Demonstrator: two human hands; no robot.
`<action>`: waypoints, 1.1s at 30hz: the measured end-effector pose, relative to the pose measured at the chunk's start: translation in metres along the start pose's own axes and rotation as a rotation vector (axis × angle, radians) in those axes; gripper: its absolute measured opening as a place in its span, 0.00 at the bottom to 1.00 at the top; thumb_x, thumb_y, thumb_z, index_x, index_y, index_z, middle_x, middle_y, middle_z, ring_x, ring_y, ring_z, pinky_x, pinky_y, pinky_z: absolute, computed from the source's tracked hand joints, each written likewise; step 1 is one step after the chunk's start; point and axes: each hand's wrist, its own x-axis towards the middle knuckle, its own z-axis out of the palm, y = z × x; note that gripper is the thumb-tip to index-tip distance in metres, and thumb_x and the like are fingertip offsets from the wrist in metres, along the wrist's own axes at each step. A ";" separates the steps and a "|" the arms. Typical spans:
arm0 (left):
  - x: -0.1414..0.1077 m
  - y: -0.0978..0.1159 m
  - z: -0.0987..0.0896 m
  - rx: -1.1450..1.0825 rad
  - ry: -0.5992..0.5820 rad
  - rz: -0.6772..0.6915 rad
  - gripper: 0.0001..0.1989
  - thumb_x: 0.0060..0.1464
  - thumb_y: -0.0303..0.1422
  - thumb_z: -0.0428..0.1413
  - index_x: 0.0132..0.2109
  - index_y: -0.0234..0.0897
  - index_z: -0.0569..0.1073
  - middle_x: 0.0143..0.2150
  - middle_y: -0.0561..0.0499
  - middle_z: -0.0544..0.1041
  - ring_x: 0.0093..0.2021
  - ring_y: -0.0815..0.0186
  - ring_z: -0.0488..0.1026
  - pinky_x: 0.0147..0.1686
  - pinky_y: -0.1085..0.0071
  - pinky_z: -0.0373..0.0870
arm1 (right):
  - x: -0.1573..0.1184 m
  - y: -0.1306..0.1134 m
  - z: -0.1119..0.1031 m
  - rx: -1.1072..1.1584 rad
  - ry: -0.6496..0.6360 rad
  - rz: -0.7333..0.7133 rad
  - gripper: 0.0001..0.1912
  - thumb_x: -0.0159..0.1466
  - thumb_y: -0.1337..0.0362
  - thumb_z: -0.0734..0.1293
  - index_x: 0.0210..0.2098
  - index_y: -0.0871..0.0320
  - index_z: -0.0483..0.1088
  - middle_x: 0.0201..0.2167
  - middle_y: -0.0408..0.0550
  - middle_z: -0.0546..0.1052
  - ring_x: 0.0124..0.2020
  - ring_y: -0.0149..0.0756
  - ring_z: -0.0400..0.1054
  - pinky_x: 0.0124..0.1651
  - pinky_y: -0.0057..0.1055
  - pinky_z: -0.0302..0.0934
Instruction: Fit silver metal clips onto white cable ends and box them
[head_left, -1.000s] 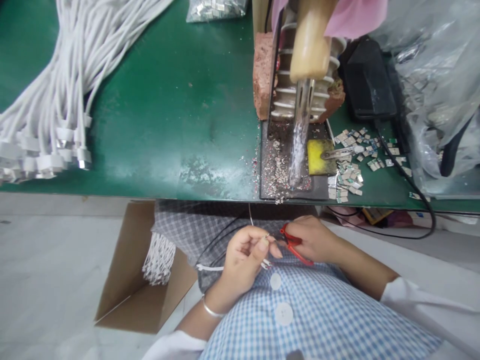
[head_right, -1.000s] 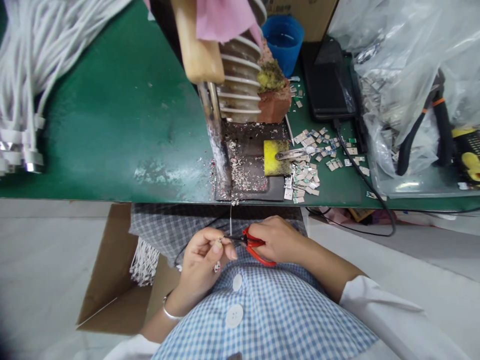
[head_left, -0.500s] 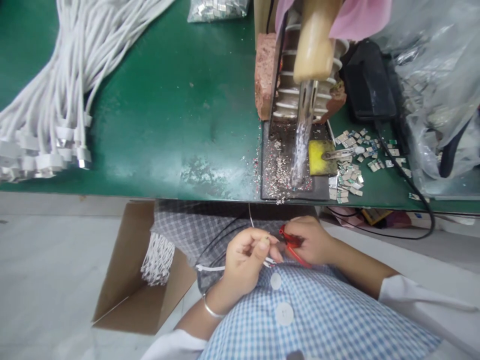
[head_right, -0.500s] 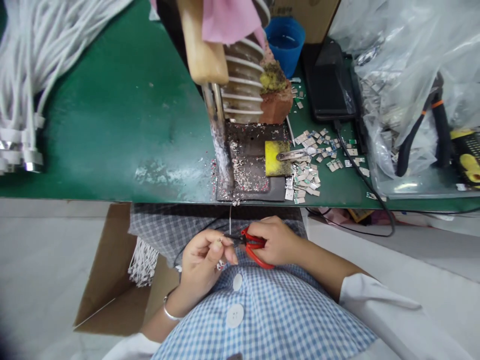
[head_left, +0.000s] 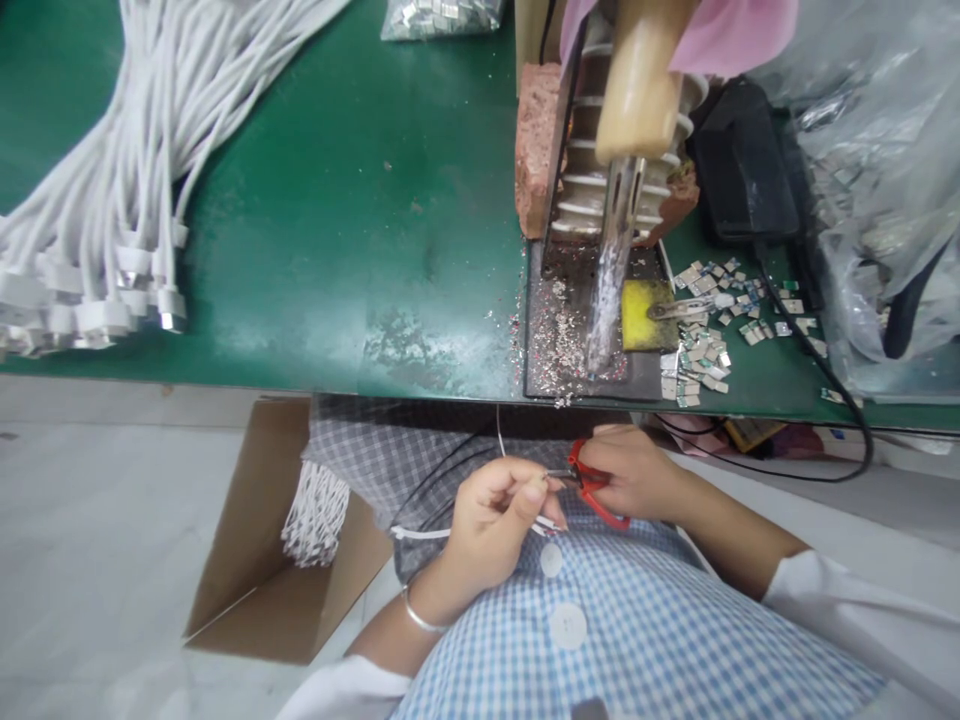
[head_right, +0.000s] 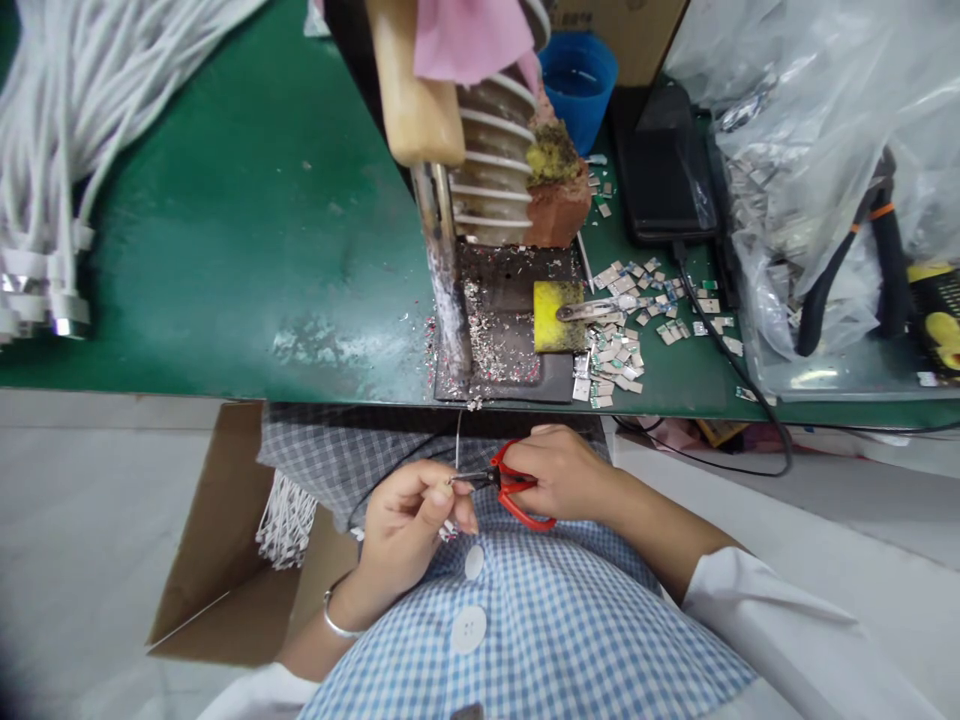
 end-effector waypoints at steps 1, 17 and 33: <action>0.000 0.000 0.000 0.001 -0.001 0.002 0.15 0.56 0.44 0.59 0.33 0.34 0.76 0.21 0.51 0.78 0.20 0.68 0.74 0.23 0.74 0.71 | 0.000 0.000 0.000 -0.006 -0.002 -0.004 0.17 0.65 0.65 0.60 0.20 0.56 0.58 0.14 0.37 0.57 0.17 0.28 0.48 0.26 0.27 0.45; 0.002 0.003 0.001 0.039 -0.011 -0.012 0.16 0.56 0.45 0.59 0.32 0.34 0.75 0.20 0.50 0.78 0.20 0.68 0.74 0.22 0.74 0.70 | -0.002 0.004 -0.005 -0.015 -0.050 -0.030 0.15 0.65 0.67 0.58 0.21 0.55 0.59 0.15 0.38 0.61 0.18 0.29 0.52 0.27 0.28 0.46; 0.002 -0.006 0.001 -0.037 -0.038 0.143 0.10 0.60 0.38 0.57 0.37 0.36 0.75 0.25 0.51 0.82 0.25 0.68 0.78 0.29 0.74 0.76 | -0.008 -0.021 0.027 0.420 -0.008 0.333 0.25 0.66 0.48 0.61 0.20 0.55 0.52 0.14 0.35 0.56 0.16 0.23 0.49 0.19 0.22 0.45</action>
